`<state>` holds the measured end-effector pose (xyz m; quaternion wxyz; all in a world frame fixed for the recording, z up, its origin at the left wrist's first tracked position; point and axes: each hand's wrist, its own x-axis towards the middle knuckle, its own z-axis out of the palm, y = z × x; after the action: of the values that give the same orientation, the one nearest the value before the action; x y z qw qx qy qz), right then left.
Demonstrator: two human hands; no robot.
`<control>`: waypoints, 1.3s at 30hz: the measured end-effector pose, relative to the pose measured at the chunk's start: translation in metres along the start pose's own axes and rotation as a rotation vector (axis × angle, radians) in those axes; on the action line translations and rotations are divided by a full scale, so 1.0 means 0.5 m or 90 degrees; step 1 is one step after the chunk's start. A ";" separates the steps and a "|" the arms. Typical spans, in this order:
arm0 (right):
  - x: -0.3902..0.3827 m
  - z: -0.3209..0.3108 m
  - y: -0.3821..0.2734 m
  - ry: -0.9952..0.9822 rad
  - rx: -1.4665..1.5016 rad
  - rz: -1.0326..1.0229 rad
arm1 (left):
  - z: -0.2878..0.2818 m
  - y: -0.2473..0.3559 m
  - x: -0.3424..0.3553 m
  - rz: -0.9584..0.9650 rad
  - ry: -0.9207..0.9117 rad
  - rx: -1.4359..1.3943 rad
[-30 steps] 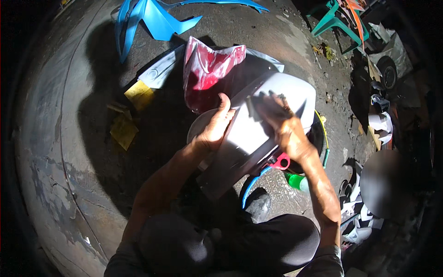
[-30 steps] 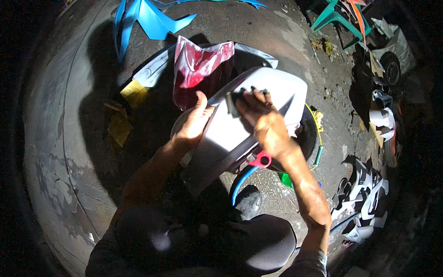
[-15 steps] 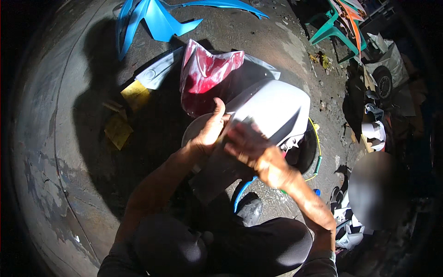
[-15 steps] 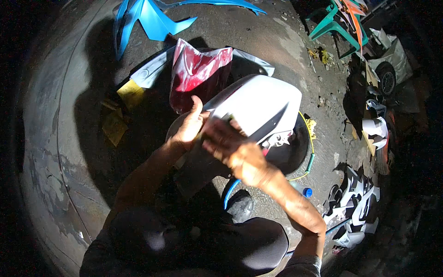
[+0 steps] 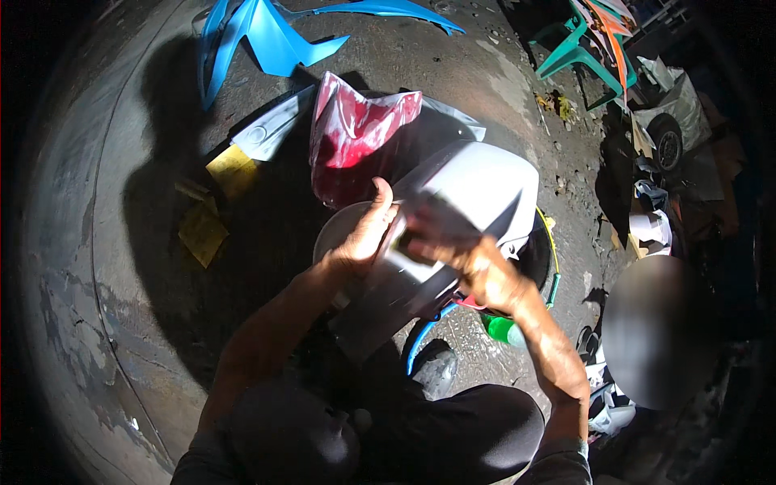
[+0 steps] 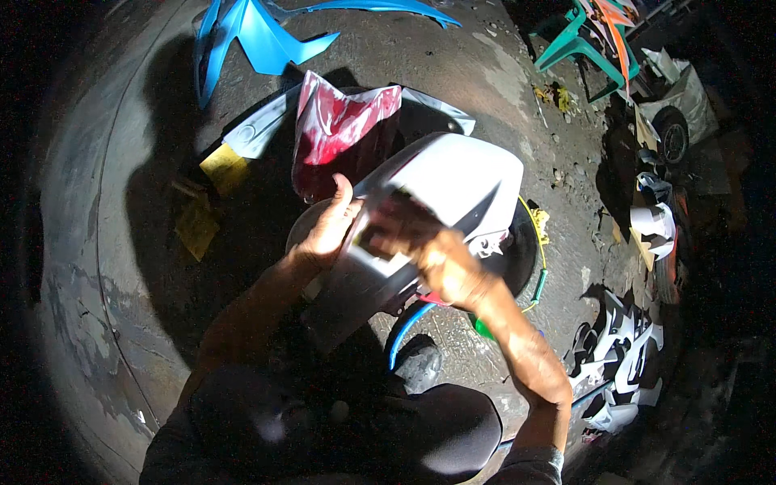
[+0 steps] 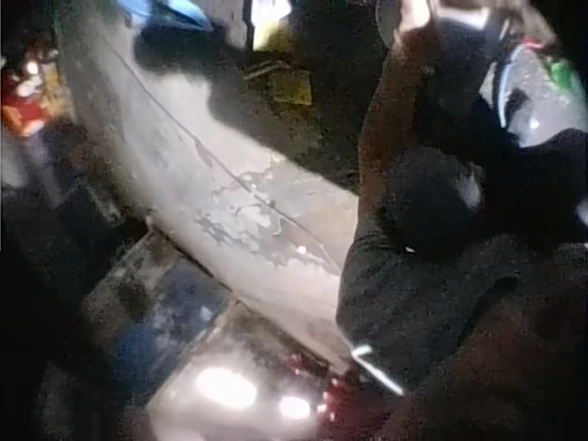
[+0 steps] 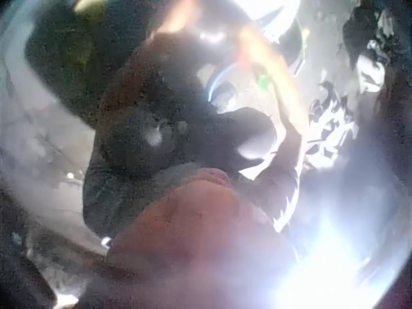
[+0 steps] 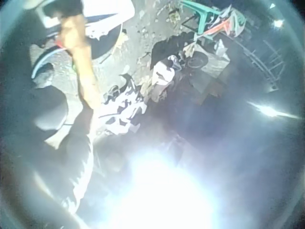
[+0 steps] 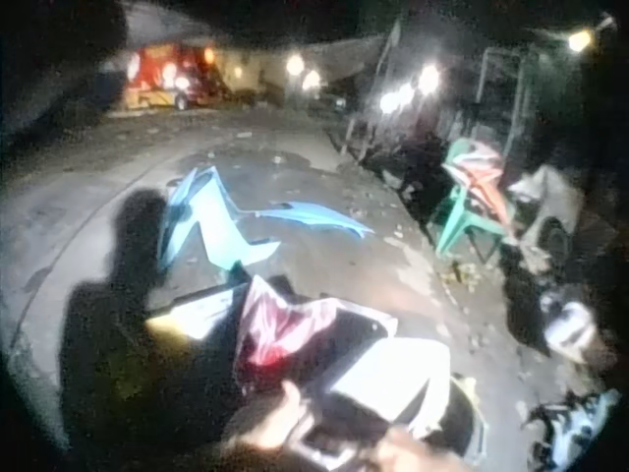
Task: The person sands a motorcycle body part using sandpaper, wipes it down with a wet cloth dipped in a bucket of water, and sands the surface again with sandpaper.
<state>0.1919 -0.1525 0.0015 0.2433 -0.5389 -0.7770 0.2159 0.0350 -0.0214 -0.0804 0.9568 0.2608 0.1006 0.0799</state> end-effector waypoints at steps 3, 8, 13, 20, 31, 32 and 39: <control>-0.010 -0.059 0.111 0.118 -0.276 0.076 | 0.060 -0.002 0.019 0.023 0.055 0.005; -0.008 0.005 0.000 0.004 -0.051 -0.016 | 0.031 0.000 0.006 -0.004 0.165 0.031; -0.027 -0.034 0.012 0.001 0.064 0.024 | 0.013 -0.008 0.010 0.004 0.051 0.028; -0.012 0.009 -0.005 0.017 -0.071 -0.022 | 0.011 -0.006 0.009 0.004 0.011 0.051; -0.030 0.000 0.015 0.079 -0.084 -0.004 | 0.039 -0.018 0.022 0.030 0.048 -0.010; -0.017 0.027 -0.018 0.008 -0.121 -0.024 | 0.020 -0.009 0.013 0.004 0.025 0.013; -0.018 -0.045 0.092 0.183 -0.300 0.113 | -0.006 -0.028 0.020 0.018 -0.006 0.012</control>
<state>0.2420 -0.1446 -0.0098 0.1990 -0.6713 -0.7134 -0.0288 0.0456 -0.0299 -0.0916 0.9536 0.2714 0.0930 0.0911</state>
